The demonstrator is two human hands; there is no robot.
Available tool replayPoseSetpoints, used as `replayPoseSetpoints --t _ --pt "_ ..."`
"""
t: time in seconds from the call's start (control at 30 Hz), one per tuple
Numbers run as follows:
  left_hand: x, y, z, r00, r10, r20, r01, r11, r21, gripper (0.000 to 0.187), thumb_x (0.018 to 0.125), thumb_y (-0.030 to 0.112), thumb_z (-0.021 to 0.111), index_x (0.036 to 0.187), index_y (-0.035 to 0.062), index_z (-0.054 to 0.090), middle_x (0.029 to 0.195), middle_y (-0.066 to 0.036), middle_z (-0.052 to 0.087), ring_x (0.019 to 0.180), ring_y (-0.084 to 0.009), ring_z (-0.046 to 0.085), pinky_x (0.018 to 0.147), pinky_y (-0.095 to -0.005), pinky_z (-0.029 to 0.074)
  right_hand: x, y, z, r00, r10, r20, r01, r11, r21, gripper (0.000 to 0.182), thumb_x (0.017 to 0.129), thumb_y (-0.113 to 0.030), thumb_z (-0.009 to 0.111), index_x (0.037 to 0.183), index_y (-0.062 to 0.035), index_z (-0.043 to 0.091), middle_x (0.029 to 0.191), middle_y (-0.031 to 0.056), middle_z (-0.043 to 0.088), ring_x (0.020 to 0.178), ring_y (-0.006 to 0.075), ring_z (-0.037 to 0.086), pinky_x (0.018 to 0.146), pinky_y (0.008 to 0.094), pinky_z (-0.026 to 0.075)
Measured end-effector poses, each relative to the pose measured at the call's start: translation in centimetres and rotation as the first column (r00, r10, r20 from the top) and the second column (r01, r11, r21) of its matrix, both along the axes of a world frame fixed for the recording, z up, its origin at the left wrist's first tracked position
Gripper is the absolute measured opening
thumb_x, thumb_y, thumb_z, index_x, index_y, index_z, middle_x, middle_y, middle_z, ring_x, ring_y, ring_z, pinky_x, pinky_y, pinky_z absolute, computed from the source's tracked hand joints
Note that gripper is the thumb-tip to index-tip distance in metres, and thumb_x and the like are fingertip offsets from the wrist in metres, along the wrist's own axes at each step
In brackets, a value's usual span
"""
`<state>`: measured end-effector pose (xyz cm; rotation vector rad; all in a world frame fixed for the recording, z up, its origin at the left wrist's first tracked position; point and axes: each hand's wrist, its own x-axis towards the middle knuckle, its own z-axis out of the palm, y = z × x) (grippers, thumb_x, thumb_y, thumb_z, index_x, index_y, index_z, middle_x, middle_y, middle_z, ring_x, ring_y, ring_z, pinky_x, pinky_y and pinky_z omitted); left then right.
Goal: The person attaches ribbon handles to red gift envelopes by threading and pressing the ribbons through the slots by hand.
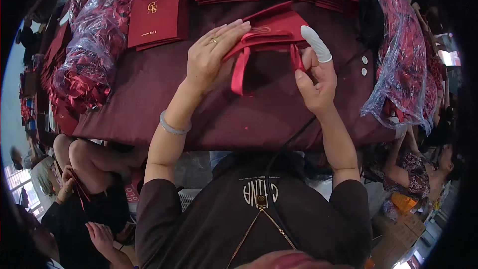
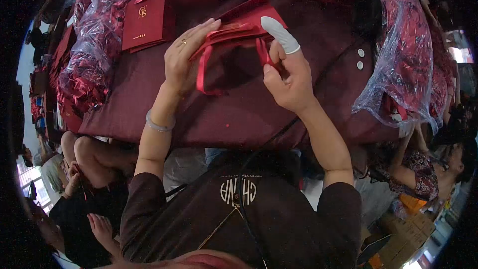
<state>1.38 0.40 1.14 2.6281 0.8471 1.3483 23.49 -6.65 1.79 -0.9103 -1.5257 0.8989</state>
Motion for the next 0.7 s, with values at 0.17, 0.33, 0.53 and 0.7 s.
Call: replayPoseSetpoints --t 0.17,0.33,0.53,0.7 --pt "-0.3 -0.5 0.6 0.989 0.145 -0.030 -0.141 0.983 0.119 0.032 0.082 0.008 0.058 0.113 -0.0004 0.062 0.112 -0.012 0.065 0.108 -0.0275 0.061 0.092 -0.0369 0.048 0.1 0.6 -0.4 0.967 0.160 -0.197 -0.162 0.987 0.004 0.063 0.077 0.005 0.052 0.137 0.0012 0.034 0.079 -0.0016 0.036 0.072 0.0072 0.036 0.080 0.0202 0.036" --pt "0.3 -1.1 1.0 0.908 0.399 -0.125 -0.334 0.872 0.357 0.035 0.084 0.007 0.048 0.115 0.0056 0.063 0.117 -0.008 0.064 0.115 -0.0227 0.057 0.098 -0.0348 0.040 -1.3 0.5 -1.1 0.997 0.030 0.072 -0.029 0.999 -0.017 0.099 0.076 -0.021 0.076 0.146 0.0006 0.008 0.146 0.0203 0.028 0.127 0.0263 0.039 0.105 0.0368 0.030" --pt "0.9 -1.5 0.5 0.901 0.417 -0.119 -0.360 0.873 0.327 0.027 0.086 0.013 0.054 0.109 0.0133 0.066 0.113 -0.001 0.066 0.108 -0.0155 0.060 0.090 -0.0290 0.040 -3.0 0.1 -1.8 0.970 -0.172 0.169 0.168 0.985 0.040 0.091 0.079 -0.016 0.074 0.146 -0.0032 0.013 0.122 0.0174 0.048 0.106 0.0235 0.053 0.089 0.0341 0.043" --pt "-0.1 0.0 -0.3 0.893 0.442 -0.091 -0.388 0.855 0.344 0.032 0.079 0.005 0.053 0.107 0.0111 0.066 0.108 -0.002 0.067 0.097 -0.0154 0.065 0.086 -0.0298 0.044 -2.6 0.2 -0.2 0.985 -0.010 -0.172 -0.023 0.981 -0.190 0.056 0.088 -0.005 0.062 0.138 -0.0038 0.037 0.088 0.0044 0.058 0.060 0.0069 0.051 0.055 0.0211 0.044"
